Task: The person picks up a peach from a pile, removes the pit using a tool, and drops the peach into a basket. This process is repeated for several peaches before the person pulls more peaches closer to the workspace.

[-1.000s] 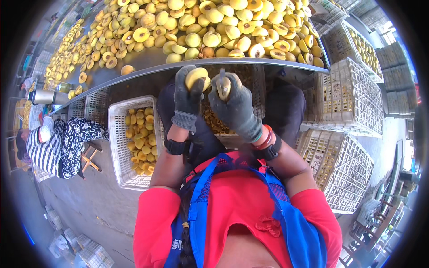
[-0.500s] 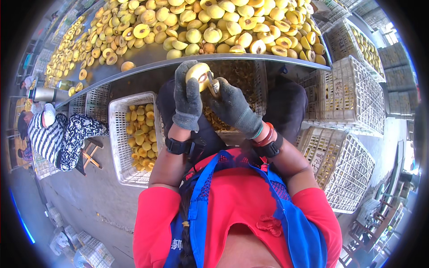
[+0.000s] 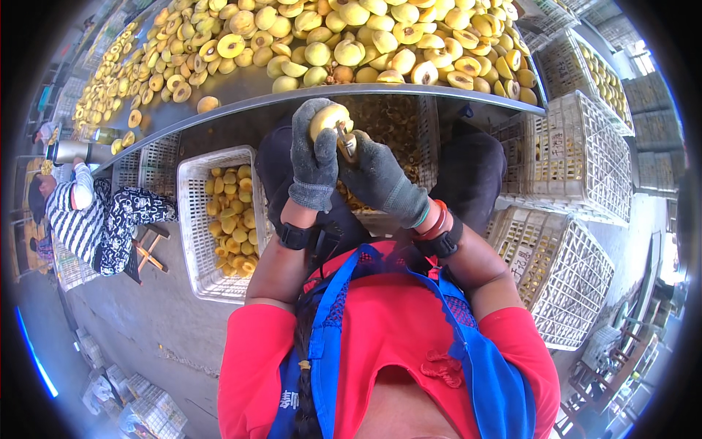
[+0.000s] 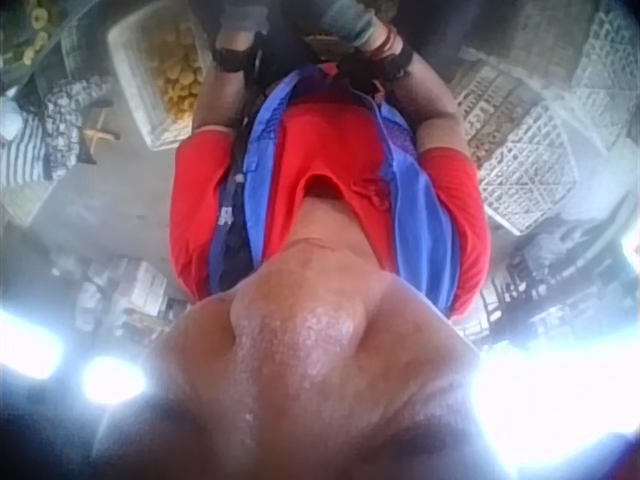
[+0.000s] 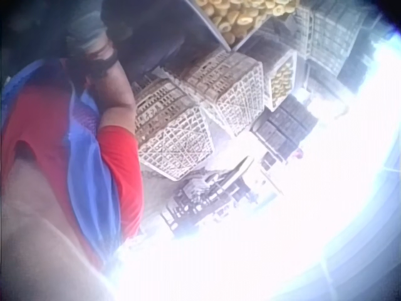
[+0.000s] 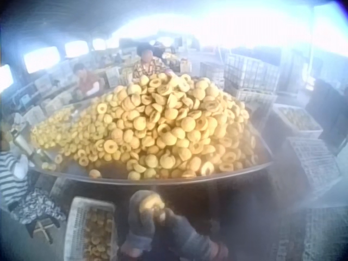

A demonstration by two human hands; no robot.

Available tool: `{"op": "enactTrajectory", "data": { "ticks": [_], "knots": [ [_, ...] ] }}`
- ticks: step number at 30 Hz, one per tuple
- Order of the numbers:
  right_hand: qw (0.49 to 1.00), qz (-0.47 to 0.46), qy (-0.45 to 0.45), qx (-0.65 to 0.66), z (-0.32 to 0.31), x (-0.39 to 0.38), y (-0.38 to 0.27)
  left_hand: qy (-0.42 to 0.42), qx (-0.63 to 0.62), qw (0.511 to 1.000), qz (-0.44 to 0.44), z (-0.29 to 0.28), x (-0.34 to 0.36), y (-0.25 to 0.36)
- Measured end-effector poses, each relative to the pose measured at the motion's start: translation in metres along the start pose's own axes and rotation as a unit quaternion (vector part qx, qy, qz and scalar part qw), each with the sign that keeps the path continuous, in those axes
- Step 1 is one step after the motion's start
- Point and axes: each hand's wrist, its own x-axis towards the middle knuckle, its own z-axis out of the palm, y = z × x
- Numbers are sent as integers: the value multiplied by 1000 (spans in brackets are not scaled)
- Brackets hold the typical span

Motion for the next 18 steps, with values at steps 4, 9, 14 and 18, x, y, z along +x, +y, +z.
{"op": "enactTrajectory", "data": {
  "ticks": [4,9,14,18],
  "knots": [
    [990,39,-18,137,0,-1,-2,-6,9,1000,3,-1,-1,-8],
    [988,52,-43,141,3,-2,7,-1,-1,1000,-3,-1,-1,-10],
    [909,174,-175,337,-12,-1,-4,-37,-30,999,4,-9,0,-20],
    [898,167,-234,332,-20,-1,9,-122,-58,990,-46,-18,5,0]
  ]
}}
